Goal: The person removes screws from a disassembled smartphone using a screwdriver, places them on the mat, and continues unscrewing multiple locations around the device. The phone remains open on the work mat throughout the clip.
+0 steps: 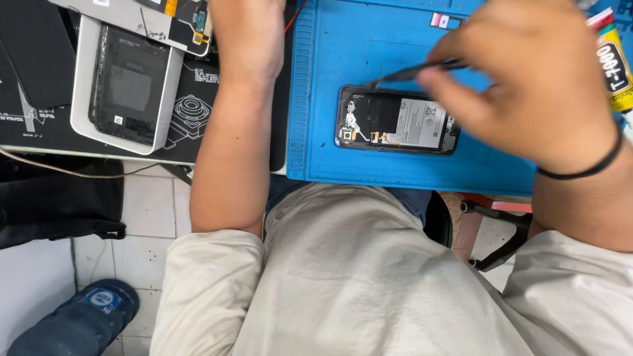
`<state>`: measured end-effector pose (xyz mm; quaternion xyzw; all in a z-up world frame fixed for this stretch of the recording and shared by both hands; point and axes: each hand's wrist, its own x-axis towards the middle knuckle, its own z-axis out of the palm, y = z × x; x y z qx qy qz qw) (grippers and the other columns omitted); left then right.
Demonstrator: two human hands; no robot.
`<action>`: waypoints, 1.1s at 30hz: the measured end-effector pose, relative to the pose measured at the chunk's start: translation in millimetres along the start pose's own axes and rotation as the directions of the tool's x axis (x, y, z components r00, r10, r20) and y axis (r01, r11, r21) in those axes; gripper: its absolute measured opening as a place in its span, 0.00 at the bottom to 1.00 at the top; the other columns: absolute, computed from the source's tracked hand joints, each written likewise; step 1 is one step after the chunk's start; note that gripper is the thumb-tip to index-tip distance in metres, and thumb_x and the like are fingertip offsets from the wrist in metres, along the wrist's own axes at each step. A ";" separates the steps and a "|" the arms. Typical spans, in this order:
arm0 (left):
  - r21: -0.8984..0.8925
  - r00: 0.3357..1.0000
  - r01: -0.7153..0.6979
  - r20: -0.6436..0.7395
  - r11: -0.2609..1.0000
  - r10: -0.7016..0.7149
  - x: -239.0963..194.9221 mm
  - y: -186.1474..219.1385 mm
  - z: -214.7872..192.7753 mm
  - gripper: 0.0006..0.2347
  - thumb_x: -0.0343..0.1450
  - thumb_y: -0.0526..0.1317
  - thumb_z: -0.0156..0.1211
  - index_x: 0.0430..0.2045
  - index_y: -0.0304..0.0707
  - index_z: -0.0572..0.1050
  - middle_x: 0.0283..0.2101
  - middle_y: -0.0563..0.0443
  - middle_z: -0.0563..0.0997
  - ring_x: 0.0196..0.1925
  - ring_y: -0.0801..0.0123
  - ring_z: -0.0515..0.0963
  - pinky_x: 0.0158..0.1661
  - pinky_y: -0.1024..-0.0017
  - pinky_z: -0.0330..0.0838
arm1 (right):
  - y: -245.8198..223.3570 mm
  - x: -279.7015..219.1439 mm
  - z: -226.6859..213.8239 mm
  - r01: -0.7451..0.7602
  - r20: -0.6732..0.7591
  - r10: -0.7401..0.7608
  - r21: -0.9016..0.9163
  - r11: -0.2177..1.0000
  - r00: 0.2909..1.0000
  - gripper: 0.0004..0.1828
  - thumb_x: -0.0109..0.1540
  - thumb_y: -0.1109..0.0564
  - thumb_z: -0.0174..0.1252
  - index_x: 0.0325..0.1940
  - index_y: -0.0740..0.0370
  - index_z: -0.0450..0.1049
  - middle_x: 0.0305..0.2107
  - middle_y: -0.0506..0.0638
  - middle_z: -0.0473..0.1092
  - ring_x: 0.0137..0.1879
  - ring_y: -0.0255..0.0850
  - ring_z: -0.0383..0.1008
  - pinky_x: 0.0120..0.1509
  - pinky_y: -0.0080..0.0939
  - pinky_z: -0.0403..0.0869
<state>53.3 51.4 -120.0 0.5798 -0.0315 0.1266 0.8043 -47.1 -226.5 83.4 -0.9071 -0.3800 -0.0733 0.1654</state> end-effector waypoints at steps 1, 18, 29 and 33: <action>0.072 1.000 0.014 -0.002 0.997 -0.014 0.2 -5.3 -0.3 0.12 0.74 0.29 0.58 0.19 0.33 0.67 0.21 0.58 0.66 0.21 0.76 0.61 0.25 0.70 0.54 | -6.8 9.3 2.0 0.056 0.029 -0.054 -0.079 0.995 0.998 0.10 0.60 0.55 0.72 0.36 0.59 0.77 0.29 0.50 0.69 0.38 0.48 0.72 0.46 0.48 0.69; 0.488 0.982 -0.150 0.174 0.860 0.072 -4.8 12.5 11.0 0.10 0.74 0.35 0.56 0.23 0.28 0.76 0.20 0.53 0.78 0.22 0.73 0.74 0.27 0.68 0.67 | -37.4 55.4 21.3 0.157 0.130 -0.128 -0.244 0.957 0.983 0.14 0.54 0.49 0.72 0.26 0.58 0.75 0.22 0.50 0.68 0.32 0.49 0.72 0.42 0.49 0.71; 0.472 0.999 -0.004 0.037 0.882 -0.015 -3.5 3.1 11.0 0.12 0.73 0.36 0.55 0.20 0.28 0.75 0.18 0.53 0.76 0.21 0.74 0.72 0.25 0.68 0.67 | -49.8 70.8 23.5 0.173 0.186 -0.122 -0.286 0.942 0.975 0.17 0.53 0.45 0.70 0.23 0.59 0.76 0.21 0.51 0.71 0.32 0.49 0.74 0.40 0.48 0.72; 0.470 0.999 -0.014 0.051 0.882 -0.011 -4.5 3.4 10.0 0.11 0.73 0.36 0.55 0.20 0.29 0.75 0.18 0.53 0.76 0.21 0.74 0.72 0.25 0.68 0.67 | -49.1 71.7 19.2 0.176 0.163 -0.144 -0.202 0.964 0.976 0.15 0.54 0.48 0.70 0.25 0.60 0.76 0.22 0.51 0.72 0.33 0.50 0.75 0.41 0.50 0.72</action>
